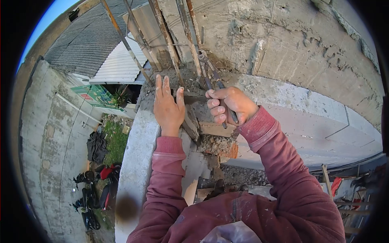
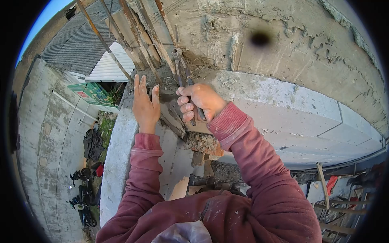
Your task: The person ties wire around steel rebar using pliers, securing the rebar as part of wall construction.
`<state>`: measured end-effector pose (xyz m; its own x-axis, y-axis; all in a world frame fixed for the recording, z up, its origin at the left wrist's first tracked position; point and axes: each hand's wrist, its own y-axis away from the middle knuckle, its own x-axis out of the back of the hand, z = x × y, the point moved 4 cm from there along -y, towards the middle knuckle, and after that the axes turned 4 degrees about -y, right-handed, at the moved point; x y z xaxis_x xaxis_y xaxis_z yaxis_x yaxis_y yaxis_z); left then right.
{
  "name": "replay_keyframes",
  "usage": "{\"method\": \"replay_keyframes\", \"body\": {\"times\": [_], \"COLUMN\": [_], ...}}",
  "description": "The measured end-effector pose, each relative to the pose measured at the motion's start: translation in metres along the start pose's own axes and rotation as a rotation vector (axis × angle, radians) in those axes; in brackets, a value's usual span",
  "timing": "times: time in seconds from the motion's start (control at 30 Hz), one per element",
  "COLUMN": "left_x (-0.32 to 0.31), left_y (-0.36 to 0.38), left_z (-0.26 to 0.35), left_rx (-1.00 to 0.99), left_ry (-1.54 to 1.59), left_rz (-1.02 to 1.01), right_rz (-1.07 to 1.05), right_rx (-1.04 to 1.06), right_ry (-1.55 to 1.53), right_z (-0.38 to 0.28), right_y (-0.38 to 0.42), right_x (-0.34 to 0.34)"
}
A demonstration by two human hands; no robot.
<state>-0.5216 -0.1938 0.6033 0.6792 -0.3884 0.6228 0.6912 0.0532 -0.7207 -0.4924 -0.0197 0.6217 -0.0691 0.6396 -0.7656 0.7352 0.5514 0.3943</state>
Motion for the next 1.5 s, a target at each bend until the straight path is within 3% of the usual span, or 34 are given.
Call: {"method": "replay_keyframes", "body": {"times": [0.13,0.17,0.27,0.47,0.6,0.73,0.8,0.93,1.0,1.03,1.07,1.1,1.2,1.27,1.4,1.43,1.5], "left_x": [0.002,0.0,0.001,-0.001,0.004,-0.002,-0.002,-0.003,0.004,0.001,-0.002,-0.003,-0.008,-0.007,-0.011,-0.011,-0.01], "left_y": [0.008,0.012,-0.003,-0.003,0.005,-0.007,-0.004,-0.004,0.008,-0.003,-0.013,-0.011,-0.004,-0.001,-0.001,0.0,0.001], "left_z": [0.004,0.0,0.001,0.003,0.003,-0.001,-0.002,-0.002,-0.004,-0.002,0.0,0.0,-0.004,-0.005,-0.005,-0.004,-0.003], "left_rx": [-0.04,-0.071,-0.057,-0.012,-0.06,0.013,0.114,0.077,0.088,0.085,0.105,0.129,0.13,0.154,0.166,0.163,0.146], "left_ry": [0.019,-0.03,-0.065,-0.037,-0.073,-0.031,0.033,0.041,0.023,0.039,0.049,0.05,0.066,0.125,0.134,0.135,0.116], "left_rz": [0.023,0.032,0.062,0.062,0.056,0.035,-0.054,-0.01,-0.033,-0.002,0.034,0.04,0.068,0.04,0.099,0.122,0.127], "right_rz": [-0.03,-0.047,0.005,-0.161,-0.023,0.0,-0.067,-0.185,-0.028,0.153,0.204,0.397,0.751,0.744,0.889,0.805,0.676], "right_rx": [0.205,0.161,0.14,-0.061,0.215,0.116,0.027,-0.03,0.162,0.194,0.119,0.118,0.348,0.452,0.589,0.451,0.524], "right_ry": [0.147,0.013,0.046,-0.029,0.186,0.243,0.144,-0.071,0.123,0.242,0.408,0.484,0.39,0.289,0.606,0.715,0.683], "right_z": [0.007,0.012,0.014,-0.017,0.006,0.002,-0.005,-0.011,0.029,0.066,0.089,0.106,0.122,0.121,0.117,0.115,0.105], "right_y": [0.017,0.018,0.003,0.003,0.028,0.011,-0.001,0.004,0.048,0.097,0.143,0.184,0.28,0.319,0.318,0.306,0.27], "right_x": [0.016,0.011,0.015,0.009,0.017,0.016,0.005,-0.011,0.028,0.058,0.086,0.107,0.179,0.195,0.192,0.195,0.173]}}
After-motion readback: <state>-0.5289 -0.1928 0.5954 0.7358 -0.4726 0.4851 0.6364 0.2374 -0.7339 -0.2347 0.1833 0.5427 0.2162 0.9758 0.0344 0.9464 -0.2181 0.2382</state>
